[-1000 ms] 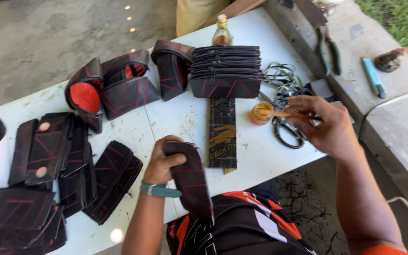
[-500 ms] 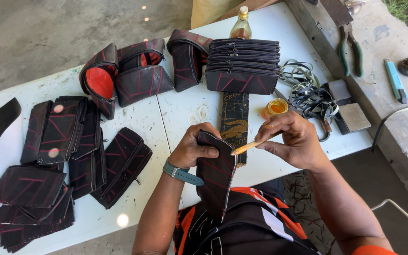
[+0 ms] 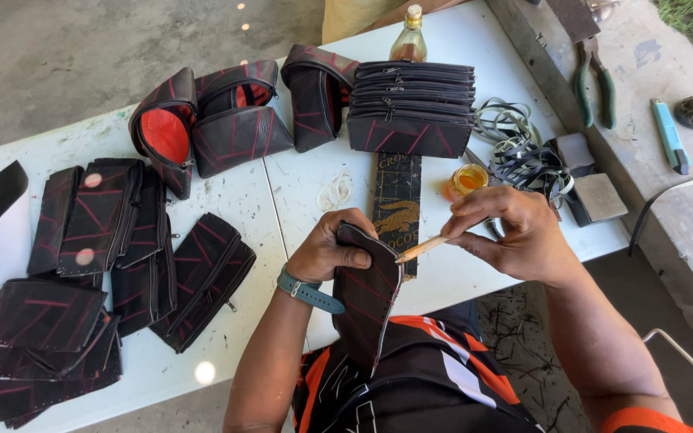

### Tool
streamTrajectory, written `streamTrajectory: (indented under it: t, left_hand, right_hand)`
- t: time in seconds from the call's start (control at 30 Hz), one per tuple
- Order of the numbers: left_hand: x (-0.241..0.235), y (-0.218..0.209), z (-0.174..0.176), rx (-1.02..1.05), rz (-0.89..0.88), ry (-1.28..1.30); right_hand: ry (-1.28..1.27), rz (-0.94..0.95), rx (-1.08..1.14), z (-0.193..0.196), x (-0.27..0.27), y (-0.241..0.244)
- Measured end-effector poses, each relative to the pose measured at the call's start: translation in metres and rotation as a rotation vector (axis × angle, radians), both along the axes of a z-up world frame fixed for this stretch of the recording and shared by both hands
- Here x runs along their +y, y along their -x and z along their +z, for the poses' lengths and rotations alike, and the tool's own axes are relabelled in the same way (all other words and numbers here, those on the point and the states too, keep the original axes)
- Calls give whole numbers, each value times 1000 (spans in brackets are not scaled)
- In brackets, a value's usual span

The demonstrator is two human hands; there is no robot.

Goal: The person applies a yellow substance to the edges of black and red pouches using a small stick, then rubs the edges with fingers. The person handles multiple pouches one at a time, turning them over and working on different sides before placing them back on the table.

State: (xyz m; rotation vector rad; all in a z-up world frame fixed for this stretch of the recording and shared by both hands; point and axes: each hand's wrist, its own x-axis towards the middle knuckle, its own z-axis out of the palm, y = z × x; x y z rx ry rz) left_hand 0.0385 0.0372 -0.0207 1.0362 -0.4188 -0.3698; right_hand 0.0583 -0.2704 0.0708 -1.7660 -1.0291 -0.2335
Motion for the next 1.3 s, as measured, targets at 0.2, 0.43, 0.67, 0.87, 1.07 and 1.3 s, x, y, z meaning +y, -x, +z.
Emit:
streamTrajectory:
  t: [0.2, 0.43, 0.67, 0.87, 1.07, 1.3]
  left_hand:
    - [0, 1, -1, -5, -16, -9]
    - [0, -1, 8, -42, -67, -39]
    - [11, -8, 33, -134, -95, -224]
    - [12, -5, 38, -102, -111, -219]
    - [9, -5, 41, -169, -112, -247]
    - [27, 3, 65, -368, -36, -511]
  right_hand:
    - [-28, 2, -84, 8, -5, 5]
    - [38, -31, -132, 26, -4, 12]
    - [104, 49, -82, 36, -10, 12]
    - [-21, -35, -160, 32, -9, 18]
    - [43, 63, -166, 29, -7, 18]
    - [129, -91, -152, 30, -20, 14]
